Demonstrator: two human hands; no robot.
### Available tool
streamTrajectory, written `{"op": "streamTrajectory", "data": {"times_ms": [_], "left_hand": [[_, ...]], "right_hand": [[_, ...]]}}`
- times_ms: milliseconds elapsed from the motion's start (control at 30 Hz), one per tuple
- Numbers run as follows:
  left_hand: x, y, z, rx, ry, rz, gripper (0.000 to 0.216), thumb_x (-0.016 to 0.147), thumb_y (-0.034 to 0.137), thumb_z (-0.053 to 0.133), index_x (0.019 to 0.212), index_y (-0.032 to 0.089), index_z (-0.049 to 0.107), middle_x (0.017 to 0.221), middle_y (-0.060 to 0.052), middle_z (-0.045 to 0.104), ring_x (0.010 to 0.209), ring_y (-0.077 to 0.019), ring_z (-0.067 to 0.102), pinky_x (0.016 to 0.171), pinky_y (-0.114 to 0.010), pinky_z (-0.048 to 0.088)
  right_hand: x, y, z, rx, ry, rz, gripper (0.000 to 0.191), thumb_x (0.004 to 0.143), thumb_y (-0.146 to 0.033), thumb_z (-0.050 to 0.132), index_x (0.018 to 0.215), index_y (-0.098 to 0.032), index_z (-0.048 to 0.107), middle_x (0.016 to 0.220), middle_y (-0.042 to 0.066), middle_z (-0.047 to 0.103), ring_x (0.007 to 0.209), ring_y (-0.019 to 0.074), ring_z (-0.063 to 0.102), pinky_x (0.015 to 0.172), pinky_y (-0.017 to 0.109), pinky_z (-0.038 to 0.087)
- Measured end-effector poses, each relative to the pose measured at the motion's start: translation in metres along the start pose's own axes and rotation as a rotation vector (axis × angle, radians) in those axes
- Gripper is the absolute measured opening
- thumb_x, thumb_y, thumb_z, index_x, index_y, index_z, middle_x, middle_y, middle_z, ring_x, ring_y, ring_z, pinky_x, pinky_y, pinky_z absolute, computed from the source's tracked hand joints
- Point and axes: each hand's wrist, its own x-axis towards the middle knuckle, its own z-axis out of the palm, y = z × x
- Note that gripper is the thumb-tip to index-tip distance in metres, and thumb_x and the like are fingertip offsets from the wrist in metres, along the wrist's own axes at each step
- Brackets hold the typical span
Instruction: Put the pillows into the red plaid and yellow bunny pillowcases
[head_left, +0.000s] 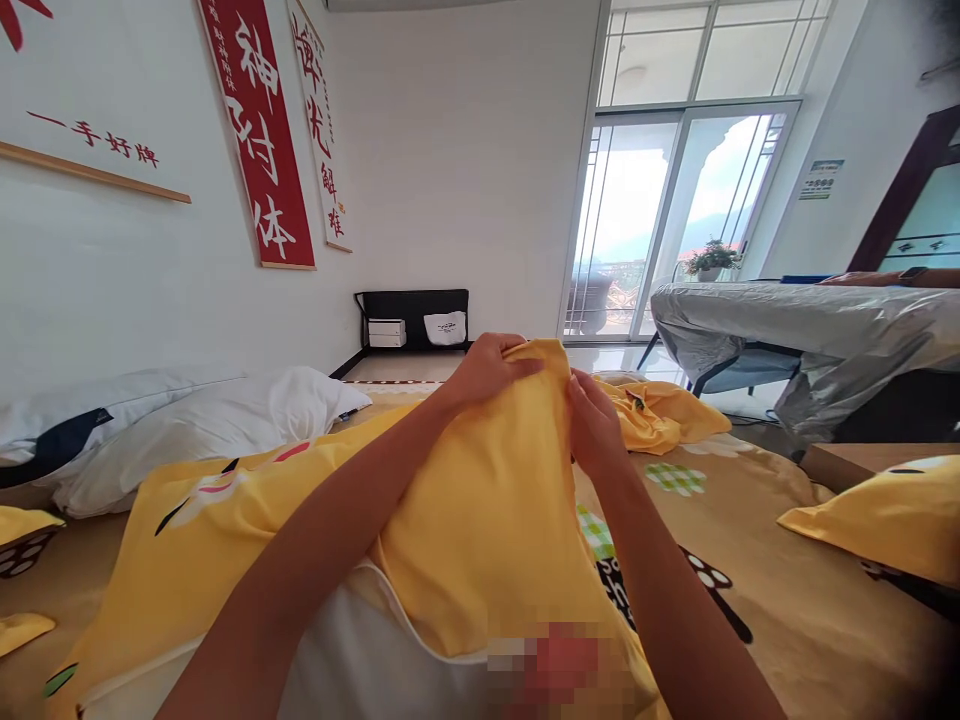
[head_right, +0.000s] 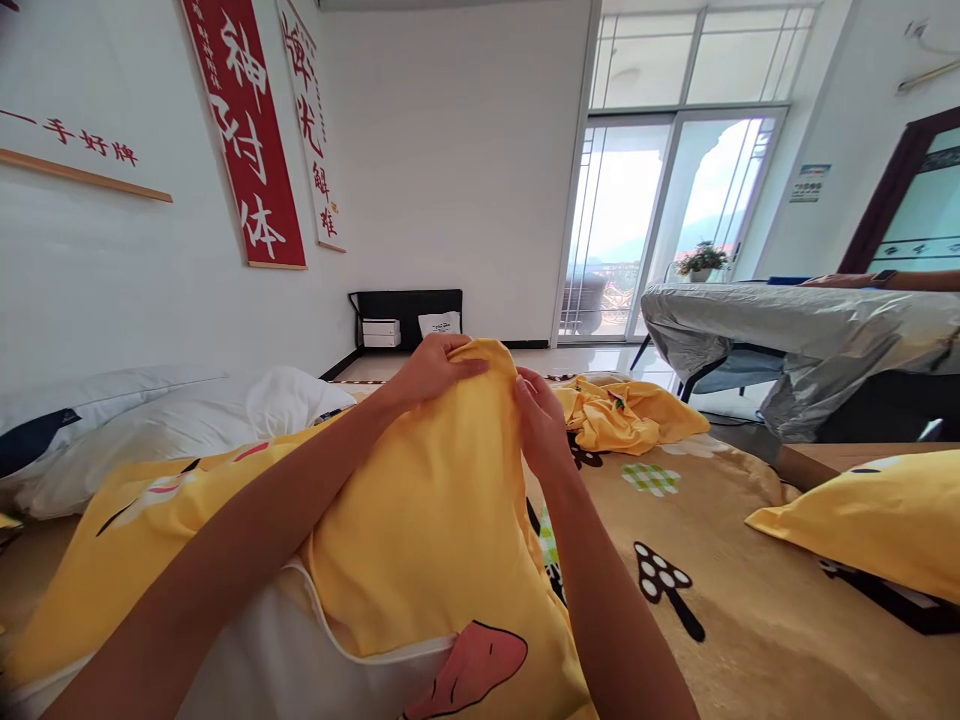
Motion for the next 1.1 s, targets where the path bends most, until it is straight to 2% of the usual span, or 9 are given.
{"op": "streamTrajectory", "data": {"times_ms": [133, 267, 400, 467, 600, 667, 900, 1000, 1100], "left_hand": [[-0.001, 0.0, -0.008, -0.003, 0.129, 0.075, 0.03, 0.073, 0.041, 0.067, 0.066, 0.018, 0.049, 0.064, 0.004, 0.043, 0.056, -0.0089, 0.042, 0.051, -0.022, 0.033], [0.003, 0.018, -0.023, 0.271, 0.232, 0.25, 0.043, 0.076, 0.038, 0.065, 0.057, 0.019, 0.031, 0.059, 0.005, 0.028, 0.054, -0.0077, 0.029, 0.05, -0.023, 0.024], [0.009, 0.061, -0.044, 0.575, 0.289, 0.467, 0.047, 0.076, 0.032, 0.067, 0.057, 0.019, 0.026, 0.057, 0.005, 0.022, 0.055, -0.0084, 0.024, 0.052, -0.025, 0.022], [0.008, 0.078, -0.053, 0.607, 0.303, 0.476, 0.044, 0.076, 0.032, 0.068, 0.057, 0.019, 0.031, 0.057, 0.005, 0.026, 0.055, -0.0087, 0.027, 0.052, -0.025, 0.023], [-0.003, 0.088, -0.067, 0.523, 0.354, 0.412, 0.035, 0.078, 0.037, 0.067, 0.06, 0.018, 0.043, 0.06, 0.004, 0.035, 0.055, -0.0088, 0.033, 0.05, -0.024, 0.026], [-0.009, 0.084, -0.071, 0.486, 0.411, 0.399, 0.034, 0.077, 0.039, 0.069, 0.061, 0.018, 0.046, 0.06, 0.004, 0.036, 0.055, -0.0087, 0.033, 0.049, -0.023, 0.026], [-0.009, 0.079, -0.063, 0.555, 0.524, 0.533, 0.034, 0.078, 0.033, 0.071, 0.06, 0.018, 0.046, 0.064, 0.003, 0.039, 0.061, -0.0098, 0.038, 0.056, -0.024, 0.032], [-0.011, 0.079, -0.06, 0.588, 0.532, 0.574, 0.035, 0.079, 0.034, 0.07, 0.06, 0.018, 0.045, 0.063, 0.003, 0.038, 0.06, -0.0098, 0.037, 0.055, -0.024, 0.03], [-0.018, 0.077, -0.064, 0.569, 0.564, 0.537, 0.039, 0.08, 0.036, 0.068, 0.058, 0.018, 0.041, 0.059, 0.004, 0.03, 0.056, -0.0089, 0.03, 0.05, -0.024, 0.024]], "right_hand": [[-0.046, 0.025, -0.004, -0.263, -0.207, 0.099, 0.038, 0.071, -0.057, 0.07, 0.076, -0.021, 0.059, 0.065, -0.002, 0.058, 0.059, 0.015, 0.052, 0.051, 0.026, 0.042], [-0.067, 0.026, -0.003, -0.553, 0.094, -0.117, 0.045, 0.083, -0.059, 0.054, 0.061, -0.021, 0.045, 0.052, -0.005, 0.04, 0.049, 0.0096, 0.035, 0.044, 0.024, 0.027], [-0.047, -0.003, 0.006, -0.732, 0.352, -0.411, 0.045, 0.083, -0.056, 0.053, 0.057, -0.021, 0.044, 0.046, -0.007, 0.034, 0.047, 0.0084, 0.029, 0.048, 0.024, 0.028], [-0.035, -0.015, 0.011, -0.6, 0.217, -0.302, 0.043, 0.081, -0.06, 0.054, 0.064, -0.02, 0.053, 0.049, -0.004, 0.046, 0.048, 0.0101, 0.04, 0.048, 0.024, 0.034], [-0.033, -0.02, 0.017, -0.395, -0.401, 0.173, 0.043, 0.069, -0.059, 0.068, 0.081, -0.018, 0.066, 0.07, 0.002, 0.067, 0.062, 0.0188, 0.06, 0.05, 0.027, 0.045], [-0.041, -0.022, 0.02, -0.442, -0.499, 0.202, 0.037, 0.069, -0.055, 0.069, 0.076, -0.018, 0.066, 0.072, 0.002, 0.067, 0.064, 0.0196, 0.061, 0.051, 0.027, 0.045], [-0.06, -0.032, 0.057, -0.613, -0.401, -0.091, 0.019, 0.075, -0.037, 0.061, 0.078, -0.019, 0.065, 0.072, 0.001, 0.066, 0.067, 0.0168, 0.058, 0.057, 0.025, 0.042], [-0.06, -0.024, 0.07, -0.9, -0.199, -0.201, 0.014, 0.067, -0.028, 0.057, 0.058, -0.021, 0.05, 0.052, -0.002, 0.052, 0.051, 0.0128, 0.044, 0.049, 0.025, 0.03], [-0.056, -0.016, 0.065, -1.076, -0.019, -0.391, 0.013, 0.069, -0.025, 0.048, 0.058, -0.023, 0.04, 0.048, -0.004, 0.043, 0.047, 0.0116, 0.034, 0.048, 0.025, 0.025]]}}
